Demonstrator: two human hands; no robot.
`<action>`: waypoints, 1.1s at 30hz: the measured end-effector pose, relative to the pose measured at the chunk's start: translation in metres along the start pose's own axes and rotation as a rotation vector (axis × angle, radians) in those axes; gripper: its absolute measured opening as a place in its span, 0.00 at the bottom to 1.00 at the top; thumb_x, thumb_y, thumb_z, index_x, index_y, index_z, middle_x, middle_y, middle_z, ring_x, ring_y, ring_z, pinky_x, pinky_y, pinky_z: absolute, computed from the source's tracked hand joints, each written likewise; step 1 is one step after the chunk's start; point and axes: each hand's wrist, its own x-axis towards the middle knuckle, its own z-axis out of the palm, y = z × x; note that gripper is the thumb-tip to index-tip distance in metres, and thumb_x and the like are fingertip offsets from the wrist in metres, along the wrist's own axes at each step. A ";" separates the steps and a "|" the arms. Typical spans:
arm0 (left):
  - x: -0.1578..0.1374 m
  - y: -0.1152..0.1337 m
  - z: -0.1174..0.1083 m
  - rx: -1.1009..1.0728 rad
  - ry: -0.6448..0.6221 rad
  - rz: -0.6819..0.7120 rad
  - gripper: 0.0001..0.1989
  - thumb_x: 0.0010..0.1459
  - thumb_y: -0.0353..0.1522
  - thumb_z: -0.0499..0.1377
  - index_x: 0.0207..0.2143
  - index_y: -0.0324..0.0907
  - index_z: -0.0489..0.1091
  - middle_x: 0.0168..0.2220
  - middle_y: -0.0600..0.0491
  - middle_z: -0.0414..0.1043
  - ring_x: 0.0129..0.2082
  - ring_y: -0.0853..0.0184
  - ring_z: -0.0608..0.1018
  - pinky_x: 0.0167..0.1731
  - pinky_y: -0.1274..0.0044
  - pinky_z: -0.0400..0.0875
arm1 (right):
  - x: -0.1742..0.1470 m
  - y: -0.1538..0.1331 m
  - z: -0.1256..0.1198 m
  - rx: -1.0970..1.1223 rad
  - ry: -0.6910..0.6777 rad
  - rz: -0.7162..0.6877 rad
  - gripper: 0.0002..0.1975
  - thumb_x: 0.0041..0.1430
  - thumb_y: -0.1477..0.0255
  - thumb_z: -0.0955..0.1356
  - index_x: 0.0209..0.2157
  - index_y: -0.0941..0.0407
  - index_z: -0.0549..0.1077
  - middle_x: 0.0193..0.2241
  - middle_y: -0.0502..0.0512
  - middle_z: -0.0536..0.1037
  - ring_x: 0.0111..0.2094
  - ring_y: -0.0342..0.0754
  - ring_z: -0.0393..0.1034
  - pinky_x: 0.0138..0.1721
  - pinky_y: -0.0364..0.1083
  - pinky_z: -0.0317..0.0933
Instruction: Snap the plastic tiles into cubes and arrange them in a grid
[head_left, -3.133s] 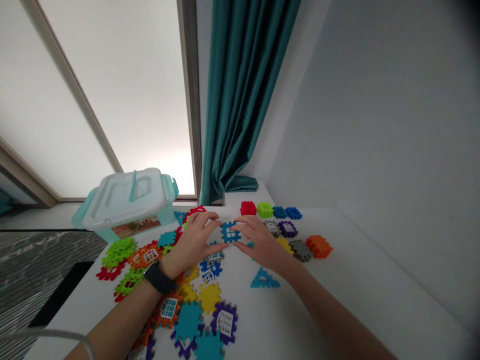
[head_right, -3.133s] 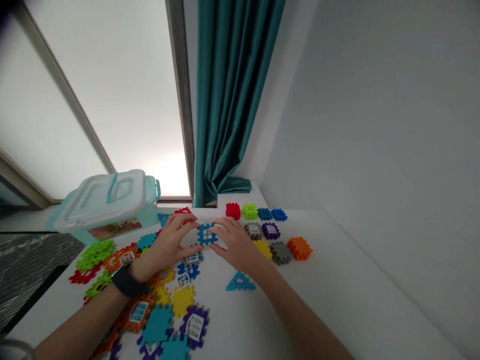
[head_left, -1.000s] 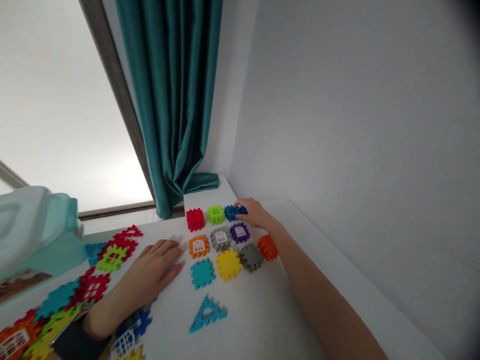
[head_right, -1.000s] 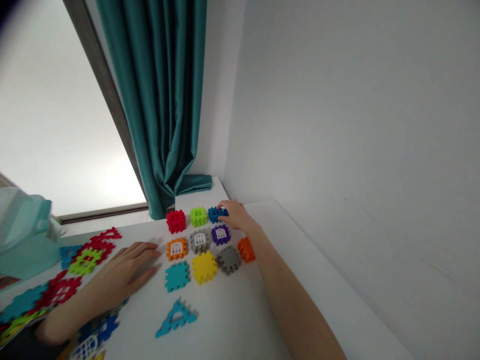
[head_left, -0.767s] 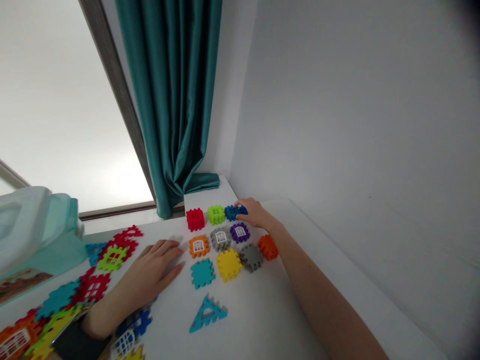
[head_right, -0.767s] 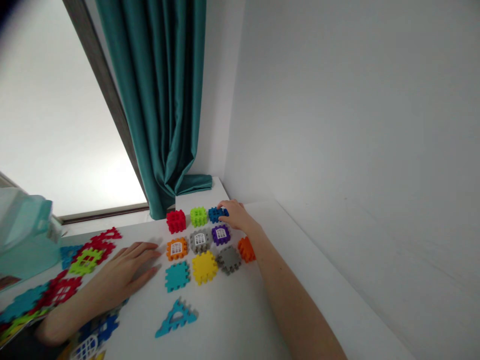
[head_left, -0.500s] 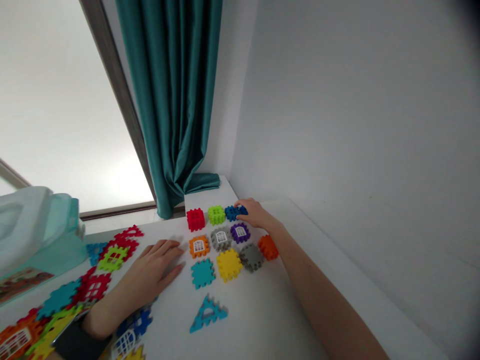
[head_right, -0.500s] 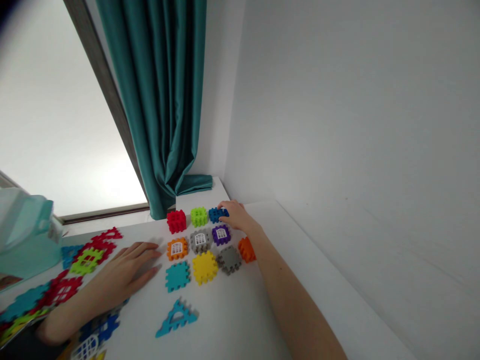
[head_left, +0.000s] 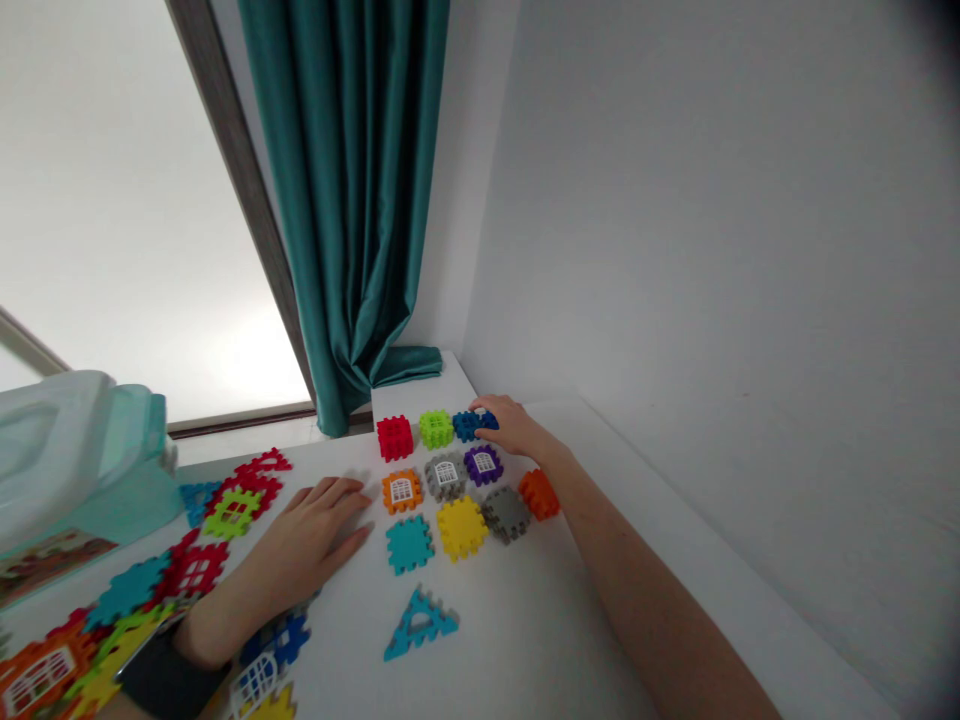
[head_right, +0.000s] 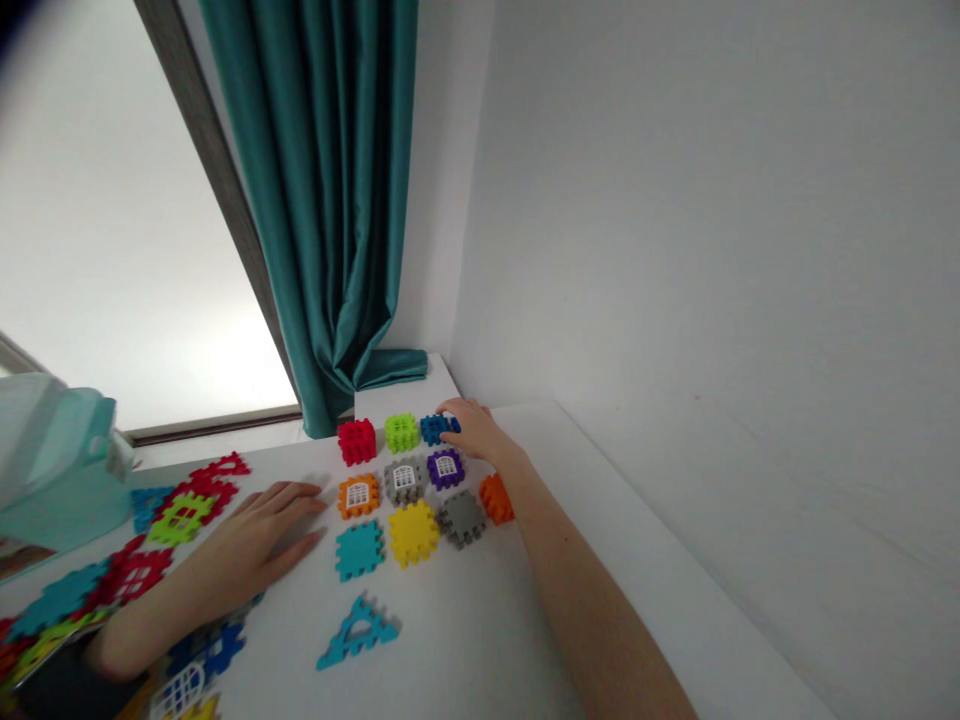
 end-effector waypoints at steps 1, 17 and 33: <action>0.000 0.000 0.000 0.000 -0.002 0.000 0.16 0.68 0.39 0.53 0.54 0.47 0.73 0.58 0.46 0.72 0.58 0.53 0.72 0.54 0.60 0.71 | 0.000 -0.001 -0.001 0.000 0.003 -0.004 0.18 0.55 0.72 0.73 0.49 0.53 0.75 0.54 0.58 0.77 0.54 0.58 0.69 0.55 0.54 0.61; -0.003 0.000 -0.005 0.000 0.005 0.069 0.17 0.68 0.37 0.54 0.55 0.46 0.71 0.59 0.46 0.71 0.59 0.55 0.72 0.57 0.62 0.69 | -0.020 -0.044 -0.010 0.012 0.025 -0.084 0.16 0.59 0.73 0.71 0.50 0.55 0.76 0.52 0.60 0.79 0.54 0.56 0.70 0.57 0.54 0.60; -0.005 0.008 -0.046 -0.045 -0.005 0.153 0.14 0.69 0.37 0.52 0.52 0.45 0.72 0.52 0.48 0.75 0.49 0.59 0.78 0.51 0.67 0.70 | -0.060 -0.129 0.008 0.046 0.031 -0.253 0.15 0.61 0.73 0.69 0.51 0.56 0.75 0.53 0.62 0.77 0.56 0.56 0.68 0.60 0.58 0.58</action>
